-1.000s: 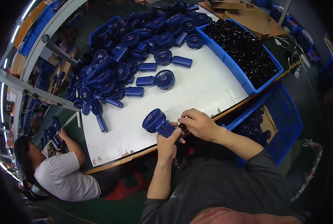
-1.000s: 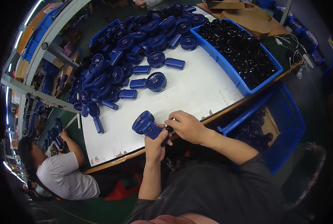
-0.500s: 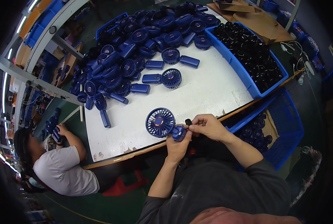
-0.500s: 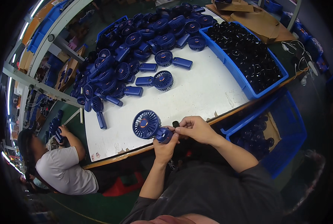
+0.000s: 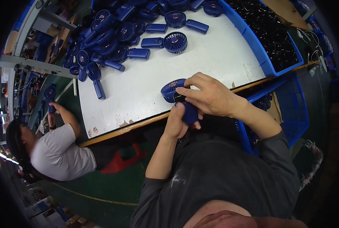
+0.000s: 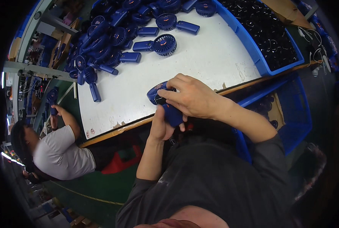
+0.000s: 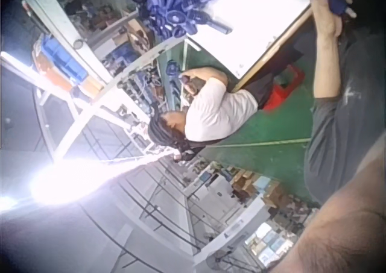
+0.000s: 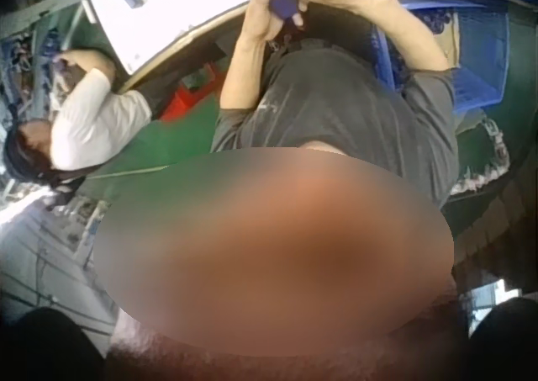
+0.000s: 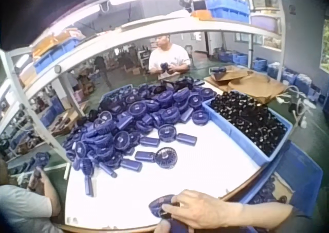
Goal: Manually assemble handheld fans by attaching plastic components and internal mechanisms.
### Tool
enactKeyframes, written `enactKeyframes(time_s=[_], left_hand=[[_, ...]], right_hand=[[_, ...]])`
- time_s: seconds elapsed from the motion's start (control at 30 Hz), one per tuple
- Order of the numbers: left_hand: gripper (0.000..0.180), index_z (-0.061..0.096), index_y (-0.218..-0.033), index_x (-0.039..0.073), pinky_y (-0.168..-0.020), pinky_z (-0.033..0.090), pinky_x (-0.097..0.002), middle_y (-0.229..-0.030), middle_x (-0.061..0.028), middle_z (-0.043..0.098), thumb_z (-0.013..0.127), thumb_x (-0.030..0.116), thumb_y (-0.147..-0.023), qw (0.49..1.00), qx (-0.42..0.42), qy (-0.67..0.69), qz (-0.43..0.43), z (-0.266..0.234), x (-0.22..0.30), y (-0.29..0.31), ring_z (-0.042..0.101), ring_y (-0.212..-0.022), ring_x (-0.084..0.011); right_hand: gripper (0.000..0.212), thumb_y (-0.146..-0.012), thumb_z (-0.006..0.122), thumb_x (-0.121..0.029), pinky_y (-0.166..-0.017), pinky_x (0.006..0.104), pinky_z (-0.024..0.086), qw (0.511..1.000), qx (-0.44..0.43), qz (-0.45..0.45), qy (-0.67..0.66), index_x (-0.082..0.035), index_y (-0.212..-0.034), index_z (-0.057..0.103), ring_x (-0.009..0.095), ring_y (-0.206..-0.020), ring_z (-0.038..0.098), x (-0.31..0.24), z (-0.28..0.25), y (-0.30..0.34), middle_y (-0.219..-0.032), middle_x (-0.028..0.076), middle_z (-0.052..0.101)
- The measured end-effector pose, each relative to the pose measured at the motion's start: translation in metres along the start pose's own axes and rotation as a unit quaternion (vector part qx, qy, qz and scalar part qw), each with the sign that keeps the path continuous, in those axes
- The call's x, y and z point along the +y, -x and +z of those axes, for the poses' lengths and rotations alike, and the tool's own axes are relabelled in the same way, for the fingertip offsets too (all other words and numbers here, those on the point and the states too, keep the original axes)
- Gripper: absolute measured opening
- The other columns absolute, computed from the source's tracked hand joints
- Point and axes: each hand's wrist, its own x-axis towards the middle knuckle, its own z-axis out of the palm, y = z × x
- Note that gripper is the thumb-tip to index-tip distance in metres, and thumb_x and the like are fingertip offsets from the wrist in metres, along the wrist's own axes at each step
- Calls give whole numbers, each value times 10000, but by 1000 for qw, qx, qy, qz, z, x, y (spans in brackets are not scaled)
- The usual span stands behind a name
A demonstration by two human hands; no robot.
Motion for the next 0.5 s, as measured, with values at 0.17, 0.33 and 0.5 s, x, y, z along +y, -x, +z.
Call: enactKeyframes(time_s=[0.17, 0.33, 0.5], left_hand=[[566, 509, -1303, 43, -890, 533, -366, -1229, -124, 595, 385, 518, -1023, 989, 132, 57, 19, 19, 0, -6, 611, -1108, -230], [584, 429, -1379, -78, -1088, 382, -434, -1341, -238, 532, 529, 348, -991, 925, 38, -378, -23, 21, 6, -11, 497, -1286, -329], [960, 205, -1495, -125, -1214, 160, -465, -1572, -321, 189, 731, 359, -854, 666, 148, -684, 259, 10, 72, -20, 184, -1478, -432]], right_hand=[[647, -751, 778, -252, -940, 458, 457, 996, -13, 58, 66, -50, -1320, 546, 368, -1091, 531, -18, 11, 14, -1171, 178, 547], [660, -708, 757, -119, -924, 472, 454, 967, 208, 146, -19, 50, -1290, 496, 342, -1014, 567, -21, 62, 50, -1128, 193, 575], [462, -800, 641, -71, -930, 348, 459, 827, 255, 354, -354, 65, -1232, 548, 174, -957, 589, -23, 49, 136, -1007, 71, 631]])
